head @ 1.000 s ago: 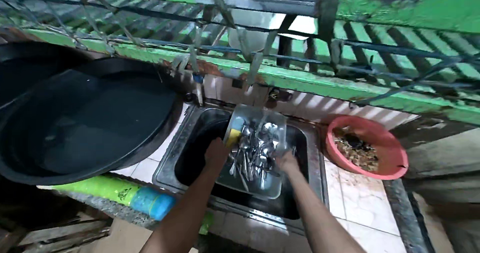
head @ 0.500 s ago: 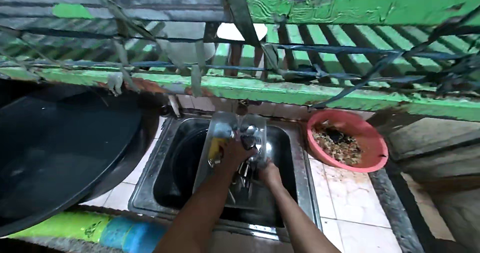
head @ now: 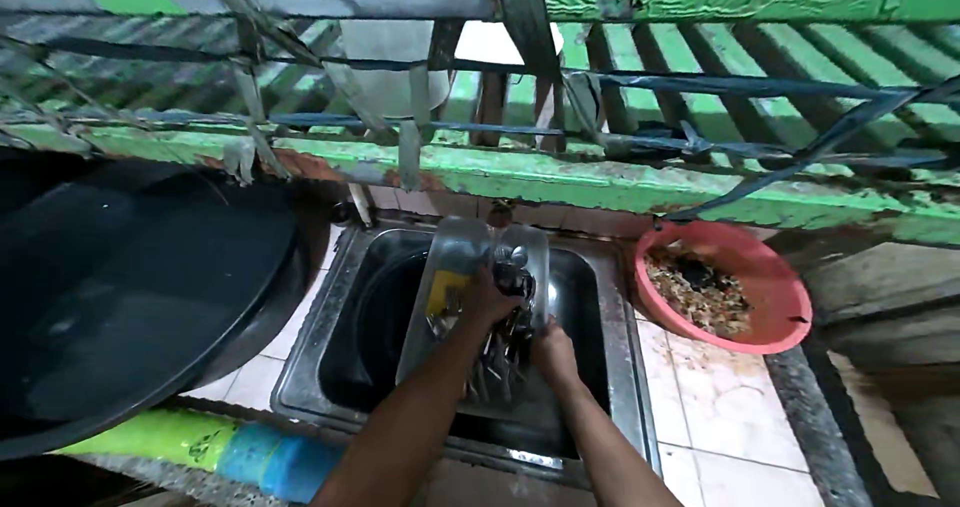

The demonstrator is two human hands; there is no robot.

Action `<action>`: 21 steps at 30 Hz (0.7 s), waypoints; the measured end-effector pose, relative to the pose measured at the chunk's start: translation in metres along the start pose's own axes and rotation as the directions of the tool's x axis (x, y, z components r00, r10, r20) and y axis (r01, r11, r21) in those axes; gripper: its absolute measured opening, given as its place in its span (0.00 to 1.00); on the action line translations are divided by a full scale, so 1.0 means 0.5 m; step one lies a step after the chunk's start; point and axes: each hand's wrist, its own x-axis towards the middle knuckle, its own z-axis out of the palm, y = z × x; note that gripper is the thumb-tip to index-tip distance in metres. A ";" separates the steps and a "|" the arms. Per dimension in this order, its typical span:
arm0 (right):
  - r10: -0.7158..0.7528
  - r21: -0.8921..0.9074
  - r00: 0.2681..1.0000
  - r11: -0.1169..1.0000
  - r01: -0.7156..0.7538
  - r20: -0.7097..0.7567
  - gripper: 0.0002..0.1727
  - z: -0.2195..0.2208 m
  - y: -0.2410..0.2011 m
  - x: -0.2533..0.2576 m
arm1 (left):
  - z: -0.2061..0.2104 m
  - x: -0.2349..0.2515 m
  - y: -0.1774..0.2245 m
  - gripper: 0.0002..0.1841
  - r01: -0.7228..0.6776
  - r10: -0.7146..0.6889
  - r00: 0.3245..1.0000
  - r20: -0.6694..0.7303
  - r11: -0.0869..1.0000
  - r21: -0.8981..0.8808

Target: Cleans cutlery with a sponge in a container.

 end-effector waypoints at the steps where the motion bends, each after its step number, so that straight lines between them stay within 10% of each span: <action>1: 0.005 -0.006 1.000 1.000 -0.005 0.003 0.27 -0.001 -0.003 0.001 | 0.007 0.015 0.012 0.68 0.031 -0.031 0.999 0.019 1.000 0.000; 7: 0.052 0.021 0.999 0.998 -0.052 -0.007 0.27 0.004 0.005 0.005 | 0.055 0.101 0.059 0.78 0.149 -0.158 0.987 0.023 0.960 0.236; 14: 0.067 0.038 0.998 0.997 -0.066 -0.017 0.26 0.006 0.003 0.000 | 0.003 0.105 -0.031 0.64 0.148 -0.152 0.988 0.009 0.941 -0.304; 21: 0.047 0.051 0.999 0.998 -0.045 -0.026 0.28 0.008 0.012 0.006 | -0.064 -0.006 0.034 0.57 0.019 -0.023 0.993 -0.116 0.999 -0.034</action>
